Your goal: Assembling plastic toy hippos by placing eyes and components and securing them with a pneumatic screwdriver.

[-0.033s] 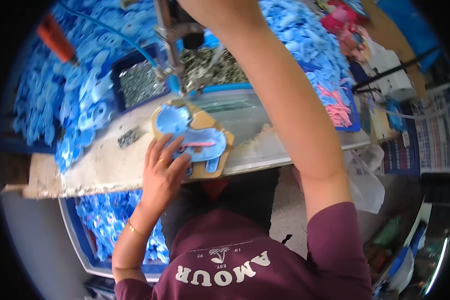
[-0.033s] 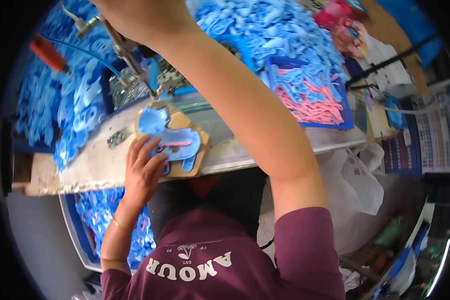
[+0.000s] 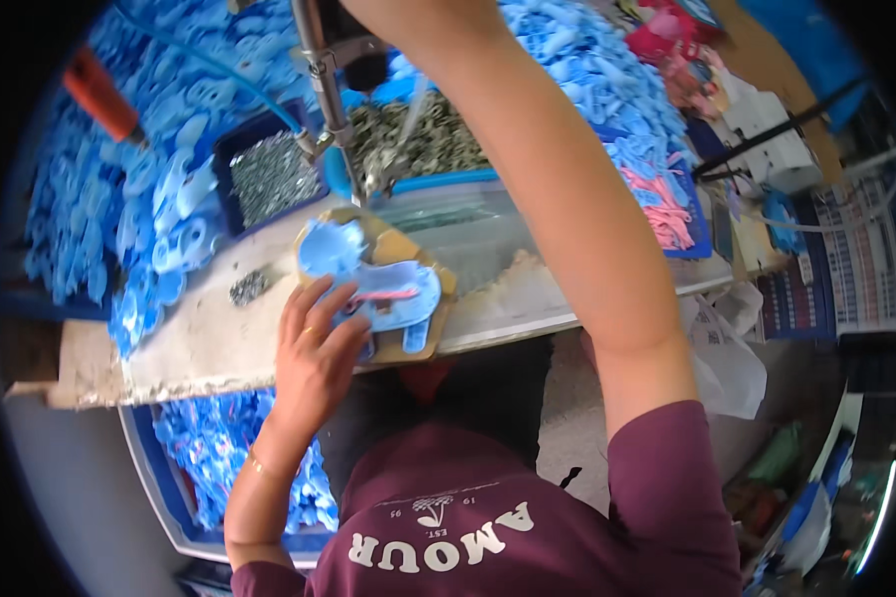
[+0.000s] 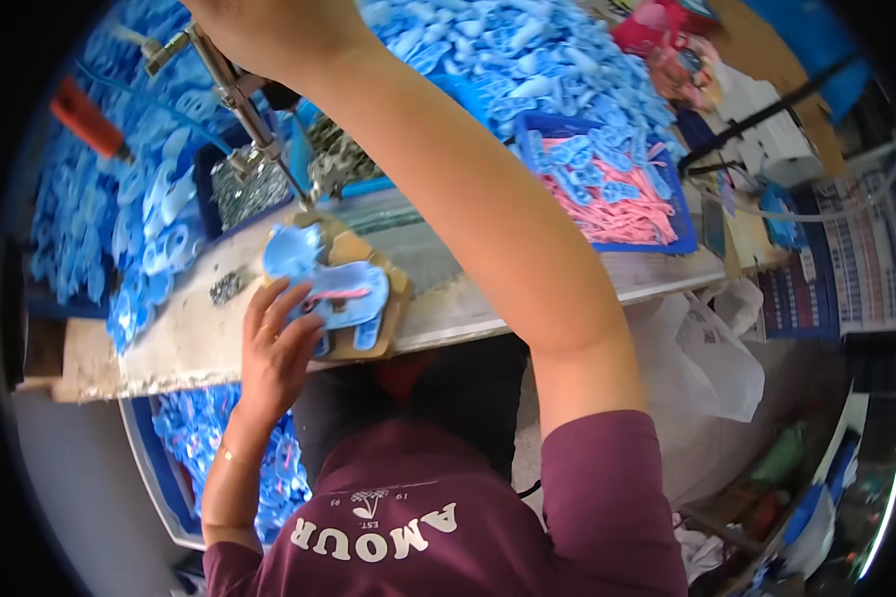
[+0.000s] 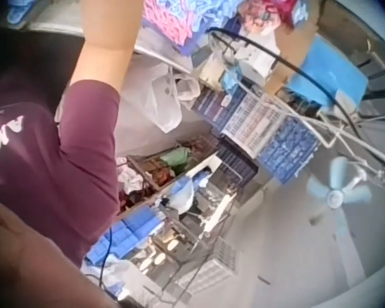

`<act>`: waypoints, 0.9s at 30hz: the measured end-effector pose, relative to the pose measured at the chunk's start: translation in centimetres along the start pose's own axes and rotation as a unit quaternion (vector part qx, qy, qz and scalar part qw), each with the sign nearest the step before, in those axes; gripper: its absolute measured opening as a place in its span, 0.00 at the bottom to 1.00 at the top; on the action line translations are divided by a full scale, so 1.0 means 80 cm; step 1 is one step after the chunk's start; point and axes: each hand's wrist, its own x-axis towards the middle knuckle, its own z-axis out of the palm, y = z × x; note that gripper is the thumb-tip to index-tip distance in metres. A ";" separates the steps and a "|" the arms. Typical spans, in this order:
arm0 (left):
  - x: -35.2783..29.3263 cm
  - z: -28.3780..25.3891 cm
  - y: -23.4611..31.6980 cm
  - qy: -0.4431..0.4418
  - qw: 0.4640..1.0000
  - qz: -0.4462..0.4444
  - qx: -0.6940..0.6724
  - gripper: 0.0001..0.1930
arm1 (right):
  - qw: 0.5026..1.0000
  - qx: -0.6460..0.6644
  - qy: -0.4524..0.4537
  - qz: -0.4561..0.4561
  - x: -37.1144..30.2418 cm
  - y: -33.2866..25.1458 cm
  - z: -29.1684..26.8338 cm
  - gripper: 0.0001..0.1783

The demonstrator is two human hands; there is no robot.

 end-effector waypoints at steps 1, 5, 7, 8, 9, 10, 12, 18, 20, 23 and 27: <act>-0.009 -0.022 -0.003 -0.006 0.998 -0.042 -0.056 0.08 | 0.971 -0.192 0.053 0.131 0.002 -0.016 0.035 0.28; -0.001 -0.136 -0.003 -0.163 0.962 -0.079 -0.206 0.06 | 0.974 -0.223 0.046 0.014 -0.060 0.056 -0.105 0.23; -0.043 -0.216 0.007 -0.235 0.953 -0.145 -0.121 0.05 | 0.916 -0.384 0.082 0.081 -0.097 0.065 -0.159 0.13; -0.056 -0.243 0.006 -0.306 0.923 -0.211 -0.102 0.05 | 0.869 -0.463 0.101 0.144 -0.118 0.075 -0.207 0.14; -0.068 -0.263 0.010 -0.371 0.881 -0.291 -0.028 0.11 | 0.792 -0.594 0.077 0.117 -0.145 0.092 -0.260 0.17; -0.087 -0.266 0.012 -0.370 0.880 -0.296 -0.024 0.11 | 0.727 -0.662 0.097 0.156 -0.169 0.100 -0.289 0.19; -0.118 -0.250 0.003 -0.235 0.921 -0.290 0.107 0.22 | 0.654 -0.729 0.081 0.186 -0.198 0.095 -0.327 0.20; -0.041 -0.193 0.006 -0.234 0.937 -0.253 0.063 0.24 | 0.654 -0.711 0.011 0.258 -0.212 0.080 -0.335 0.15; -0.010 -0.163 0.009 -0.215 0.964 -0.149 -0.039 0.22 | 0.791 -0.572 -0.048 0.210 -0.207 0.050 -0.302 0.09; 0.020 -0.093 0.017 -0.098 0.981 -0.113 -0.121 0.27 | 0.891 -0.335 -0.188 0.241 -0.221 0.004 -0.203 0.06; 0.068 -0.022 0.044 -0.071 0.942 -0.142 -0.295 0.31 | 0.881 -0.265 -0.342 0.192 -0.247 -0.060 -0.118 0.06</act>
